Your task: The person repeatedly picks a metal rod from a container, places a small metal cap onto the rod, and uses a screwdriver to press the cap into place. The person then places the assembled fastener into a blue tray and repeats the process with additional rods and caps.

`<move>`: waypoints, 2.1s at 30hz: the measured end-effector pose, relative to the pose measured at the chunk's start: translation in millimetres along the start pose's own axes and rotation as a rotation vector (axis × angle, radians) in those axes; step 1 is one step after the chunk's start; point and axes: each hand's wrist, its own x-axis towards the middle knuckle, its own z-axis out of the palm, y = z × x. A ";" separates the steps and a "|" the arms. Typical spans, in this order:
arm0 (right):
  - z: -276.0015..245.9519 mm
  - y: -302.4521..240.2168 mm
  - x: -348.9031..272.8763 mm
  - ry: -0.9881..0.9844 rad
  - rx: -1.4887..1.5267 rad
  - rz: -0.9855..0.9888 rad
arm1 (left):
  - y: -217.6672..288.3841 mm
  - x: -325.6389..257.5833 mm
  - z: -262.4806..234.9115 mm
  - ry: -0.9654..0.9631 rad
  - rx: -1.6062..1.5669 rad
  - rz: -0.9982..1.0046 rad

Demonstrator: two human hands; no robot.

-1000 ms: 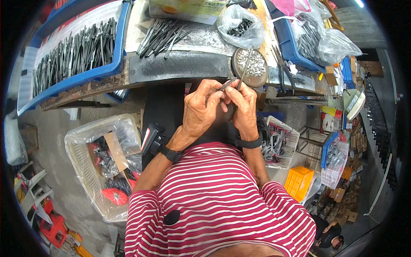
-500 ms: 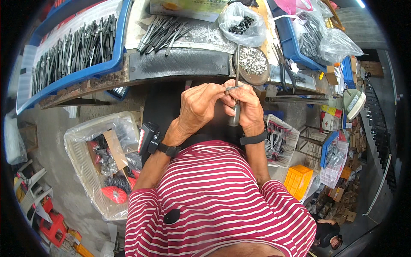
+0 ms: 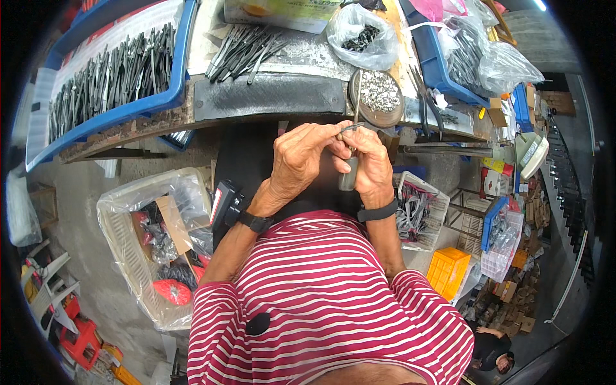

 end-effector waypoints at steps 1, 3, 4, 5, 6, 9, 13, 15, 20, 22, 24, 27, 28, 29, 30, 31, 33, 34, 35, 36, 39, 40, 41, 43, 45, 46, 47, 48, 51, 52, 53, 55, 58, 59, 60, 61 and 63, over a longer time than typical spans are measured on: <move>1.7 0.3 -0.4 0.018 -0.025 -0.012 | -1.3 -0.4 1.4 0.014 -0.008 0.004; 6.0 1.2 -1.3 0.060 -0.091 -0.048 | -1.6 -2.9 3.8 0.025 -0.013 -0.055; 8.7 1.5 -1.6 0.083 -0.132 -0.070 | -1.3 -3.6 5.0 0.034 -0.018 -0.078; 11.5 1.5 -1.4 0.109 -0.180 -0.097 | -1.1 -3.5 6.1 0.045 0.023 -0.090; 14.4 1.4 -1.4 0.120 -0.230 -0.111 | -0.5 -2.9 7.2 0.059 0.062 -0.095; 22.6 0.6 -0.1 0.142 -0.373 -0.169 | 3.2 0.3 7.9 0.077 0.061 -0.192; 27.5 -2.3 1.6 0.137 -0.422 -0.191 | 8.1 7.3 3.2 0.116 -0.124 -0.392; 26.5 -6.1 2.5 0.113 -0.347 -0.183 | 10.1 12.6 2.4 0.174 -0.346 -0.523; 20.0 -32.9 11.9 0.075 0.163 -0.113 | 13.9 27.5 -4.8 0.199 -0.558 -0.605; 21.8 -45.4 10.9 -0.047 0.140 -0.184 | 12.6 33.3 -6.2 0.199 -0.602 -0.586; 27.9 -57.8 9.6 -0.097 -0.006 -0.296 | 8.2 38.4 -6.2 0.201 -0.671 -0.511; 45.0 -69.7 11.4 -0.102 -0.218 -0.504 | -0.4 41.6 -6.8 0.175 -0.755 -0.487; 51.8 -72.8 14.0 -0.136 -0.286 -0.590 | -3.1 41.8 -6.3 0.175 -0.768 -0.479; 58.7 -75.2 17.3 -0.163 -0.348 -0.672 | -5.9 42.2 -5.6 0.174 -0.793 -0.472; 65.3 -77.2 20.8 -0.187 -0.407 -0.756 | -8.5 42.6 -4.8 0.177 -0.820 -0.465; 71.6 -77.6 24.9 -0.195 -0.432 -0.830 | -10.5 42.6 -4.4 0.181 -0.846 -0.458; 81.5 -77.4 32.0 -0.195 -0.530 -0.916 | -13.0 41.6 -4.9 0.158 -0.852 -0.465; 84.8 -76.4 34.1 -0.183 -0.578 -0.945 | -13.8 41.1 -5.3 0.147 -0.851 -0.468; 87.1 -75.5 34.9 -0.213 -0.683 -0.938 | -14.4 41.0 -5.4 0.154 -0.864 -0.471; 88.7 -73.4 35.0 -0.212 -0.723 -0.921 | -14.9 41.0 -5.4 0.161 -0.873 -0.472; 91.4 -66.6 32.2 -0.194 -0.784 -0.877 | -15.3 40.4 -5.9 0.167 -0.882 -0.480; 92.3 -67.1 30.7 -0.198 -0.821 -0.877 | -14.9 39.9 -5.8 0.166 -0.877 -0.487; 93.8 -69.3 29.1 -0.197 -0.845 -0.881 | -14.8 39.8 -5.5 0.168 -0.885 -0.481; 98.2 -74.6 26.3 -0.198 -0.732 -0.934 | -14.8 40.2 -4.9 0.174 -0.888 -0.477; 102.2 -86.0 21.1 -0.215 -0.661 -1.095 | -15.1 40.6 -5.0 0.170 -0.891 -0.463; 103.6 -90.7 18.2 -0.181 -0.646 -1.156 | -15.3 40.8 -4.9 0.169 -0.890 -0.458; 104.6 -92.3 17.9 -0.196 -0.578 -1.227 | -15.4 40.9 -4.5 0.167 -0.890 -0.457; 104.5 -89.5 17.3 -0.194 -0.770 -1.128 | -15.6 40.8 -4.3 0.165 -0.888 -0.456; 102.7 -60.1 29.9 -0.292 -0.867 -1.035 | -15.2 38.6 -4.4 0.161 -0.881 -0.478; 100.1 -61.7 31.3 -0.241 -0.810 -1.029 | -15.8 38.6 -4.4 0.169 -0.876 -0.491; 97.3 -61.0 30.2 -0.233 -0.763 -1.039 | -14.4 35.6 -4.6 0.161 -0.880 -0.490; 96.7 -70.7 26.8 -0.293 -0.618 -1.071 | -17.1 39.1 -6.2 0.139 -0.882 -0.472; 100.2 -91.9 10.4 -0.335 -0.613 -1.174 | -17.6 39.2 -5.6 0.130 -0.866 -0.457; 101.9 -95.1 6.7 -0.338 -0.603 -1.261 | -17.5 39.1 -5.2 0.134 -0.865 -0.461; 103.2 -96.2 4.8 -0.287 -0.574 -1.337 | -17.2 39.0 -4.9 0.139 -0.864 -0.465; 103.0 -92.2 11.3 -0.287 -0.684 -1.371 | -16.9 38.5 -4.8 0.146 -0.863 -0.470; 98.5 -64.0 20.8 -0.244 -0.697 -1.074 | -13.9 35.7 -5.1 0.148 -0.861 -0.494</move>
